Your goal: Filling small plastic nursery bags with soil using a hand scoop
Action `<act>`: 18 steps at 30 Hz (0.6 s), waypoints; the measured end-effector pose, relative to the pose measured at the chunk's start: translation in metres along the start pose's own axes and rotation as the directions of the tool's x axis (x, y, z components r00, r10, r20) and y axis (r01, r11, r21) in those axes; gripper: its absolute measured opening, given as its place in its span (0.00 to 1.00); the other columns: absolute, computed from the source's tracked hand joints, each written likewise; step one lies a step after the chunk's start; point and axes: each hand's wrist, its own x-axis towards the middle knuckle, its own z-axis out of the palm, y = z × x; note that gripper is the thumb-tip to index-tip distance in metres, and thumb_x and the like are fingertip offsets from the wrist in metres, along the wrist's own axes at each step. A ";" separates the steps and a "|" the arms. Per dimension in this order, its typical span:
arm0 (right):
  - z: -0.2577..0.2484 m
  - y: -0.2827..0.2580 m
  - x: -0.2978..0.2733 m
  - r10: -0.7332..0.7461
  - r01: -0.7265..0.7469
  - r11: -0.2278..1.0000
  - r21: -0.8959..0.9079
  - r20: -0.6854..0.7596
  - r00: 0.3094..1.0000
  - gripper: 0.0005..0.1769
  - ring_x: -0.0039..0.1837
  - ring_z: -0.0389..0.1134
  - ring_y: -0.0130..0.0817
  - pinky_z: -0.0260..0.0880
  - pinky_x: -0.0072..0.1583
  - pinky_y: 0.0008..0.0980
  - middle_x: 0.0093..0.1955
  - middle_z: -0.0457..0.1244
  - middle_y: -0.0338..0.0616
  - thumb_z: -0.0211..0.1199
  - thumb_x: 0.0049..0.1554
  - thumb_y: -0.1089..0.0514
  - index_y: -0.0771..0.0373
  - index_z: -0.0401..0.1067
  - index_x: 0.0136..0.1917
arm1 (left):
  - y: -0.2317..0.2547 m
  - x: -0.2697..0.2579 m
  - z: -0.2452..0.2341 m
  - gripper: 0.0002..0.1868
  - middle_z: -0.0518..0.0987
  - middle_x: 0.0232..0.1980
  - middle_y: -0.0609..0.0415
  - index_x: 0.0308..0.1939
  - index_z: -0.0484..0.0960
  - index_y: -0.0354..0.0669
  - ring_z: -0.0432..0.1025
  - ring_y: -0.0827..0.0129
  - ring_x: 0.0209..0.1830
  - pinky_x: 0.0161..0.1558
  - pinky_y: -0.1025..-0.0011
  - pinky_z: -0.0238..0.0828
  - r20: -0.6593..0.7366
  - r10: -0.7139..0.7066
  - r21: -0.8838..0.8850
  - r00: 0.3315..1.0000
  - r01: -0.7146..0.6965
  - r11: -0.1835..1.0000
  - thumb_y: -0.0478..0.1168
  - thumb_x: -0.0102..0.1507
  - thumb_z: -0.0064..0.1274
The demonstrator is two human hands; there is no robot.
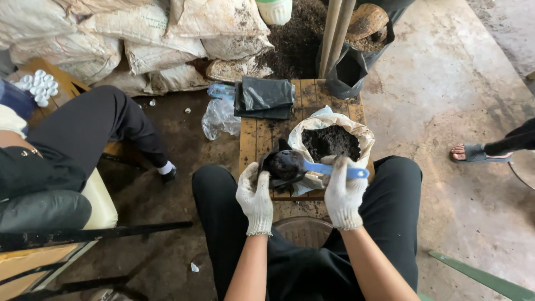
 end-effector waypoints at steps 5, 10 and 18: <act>0.001 0.032 -0.016 -0.200 0.207 0.977 -0.058 0.113 0.973 0.17 0.28 0.66 0.31 0.70 0.37 0.29 0.23 0.65 0.42 0.52 0.64 0.59 0.56 0.82 0.43 | 0.005 -0.002 0.006 0.19 0.81 0.44 0.44 0.56 0.81 0.36 0.77 0.67 0.48 0.51 0.64 0.77 -0.004 0.003 0.020 1.000 -0.003 1.000 0.33 0.62 0.63; -0.012 0.029 -0.014 -0.443 0.559 0.787 -0.262 0.391 0.806 0.14 0.40 0.74 0.49 0.75 0.46 0.42 0.35 0.71 0.45 0.57 0.57 0.63 0.51 0.83 0.44 | -0.007 0.002 0.008 0.18 0.81 0.43 0.45 0.54 0.82 0.36 0.75 0.70 0.47 0.50 0.65 0.76 -0.015 0.037 0.061 0.999 -0.036 0.997 0.36 0.61 0.64; -0.018 0.046 -0.009 -0.478 0.640 0.745 -0.187 0.520 0.708 0.12 0.47 0.73 0.55 0.75 0.49 0.48 0.44 0.71 0.49 0.62 0.57 0.55 0.52 0.82 0.53 | -0.016 0.008 0.012 0.17 0.82 0.44 0.42 0.54 0.83 0.37 0.78 0.63 0.49 0.50 0.63 0.77 -0.044 0.074 0.091 0.996 -0.069 0.993 0.36 0.61 0.65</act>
